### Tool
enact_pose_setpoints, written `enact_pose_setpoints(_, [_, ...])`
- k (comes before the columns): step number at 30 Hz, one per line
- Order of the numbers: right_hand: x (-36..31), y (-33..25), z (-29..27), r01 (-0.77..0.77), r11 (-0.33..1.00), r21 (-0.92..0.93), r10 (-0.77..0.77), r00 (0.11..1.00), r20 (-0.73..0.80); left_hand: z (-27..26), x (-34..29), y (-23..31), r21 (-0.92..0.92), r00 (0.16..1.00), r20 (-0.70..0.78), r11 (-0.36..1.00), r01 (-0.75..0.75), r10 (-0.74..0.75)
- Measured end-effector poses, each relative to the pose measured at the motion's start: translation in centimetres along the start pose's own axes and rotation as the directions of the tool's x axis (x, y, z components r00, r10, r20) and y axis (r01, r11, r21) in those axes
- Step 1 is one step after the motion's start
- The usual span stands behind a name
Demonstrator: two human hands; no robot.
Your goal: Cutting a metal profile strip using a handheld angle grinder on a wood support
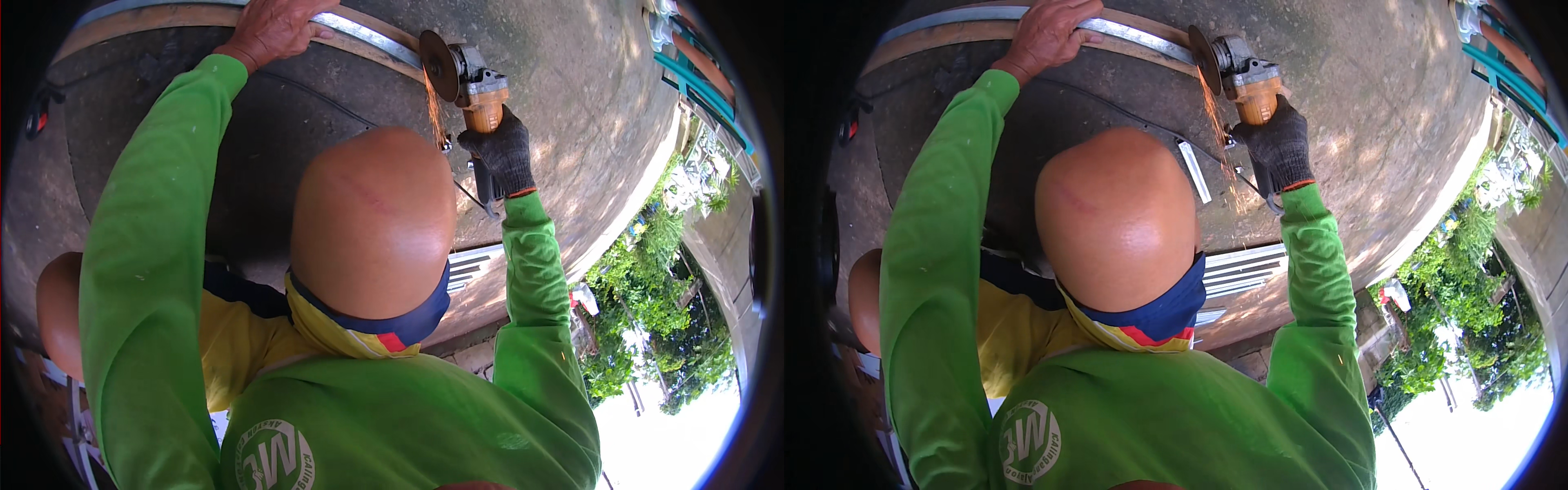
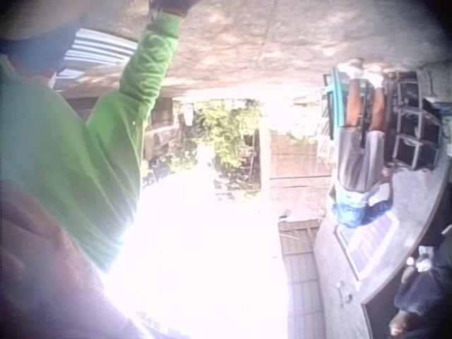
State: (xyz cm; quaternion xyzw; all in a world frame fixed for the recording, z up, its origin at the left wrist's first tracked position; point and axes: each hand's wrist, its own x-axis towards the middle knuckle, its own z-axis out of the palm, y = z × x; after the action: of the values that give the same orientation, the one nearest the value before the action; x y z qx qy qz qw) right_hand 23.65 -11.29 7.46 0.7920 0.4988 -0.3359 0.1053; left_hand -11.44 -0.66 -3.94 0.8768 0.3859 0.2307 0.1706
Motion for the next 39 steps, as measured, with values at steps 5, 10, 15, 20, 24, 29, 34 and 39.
enact_pose_setpoints(5, [-0.5,1.1,0.5,0.11,0.994,0.004,-0.109,0.992,-0.067,0.2,0.1,-0.5,0.004,1.0,0.0,1.0,0.001,-0.001])
enact_pose_setpoints(10, [-0.9,0.9,0.5,0.084,0.996,0.012,-0.084,0.994,-0.065,-0.1,0.2,-0.5,-0.007,1.0,0.012,1.0,0.014,-0.014])
enact_pose_setpoints(15, [-0.7,1.3,0.5,0.089,0.996,-0.012,-0.09,0.994,-0.063,-0.1,0.3,-0.5,-0.004,1.0,0.009,1.0,0.007,-0.007])
enact_pose_setpoints(20, [-0.5,1.1,0.4,0.119,0.99,0.074,-0.115,0.992,-0.057,0.0,0.3,-0.5,0.005,1.0,0.019,1.0,0.001,-0.001])
enact_pose_setpoints(24, [-0.2,0.9,0.4,0.092,0.995,0.036,-0.09,0.995,-0.049,0.0,0.1,-0.3,0.014,1.0,0.01,1.0,-0.002,0.002])
enact_pose_setpoints(29, [-0.5,0.6,0.3,0.121,0.992,0.047,-0.117,0.991,-0.069,-0.2,0.1,-0.3,0.015,1.0,0.009,1.0,0.002,-0.002])
enact_pose_setpoints(34, [0.0,1.0,0.5,0.102,0.994,0.04,-0.1,0.993,-0.06,-0.1,0.0,-0.2,0.016,1.0,0.0,1.0,0.01,-0.01])
enact_pose_setpoints(39, [-0.3,1.1,0.5,0.145,0.988,0.053,-0.141,0.987,-0.083,-0.4,0.1,-0.2,0.016,1.0,0.015,1.0,0.018,-0.018])
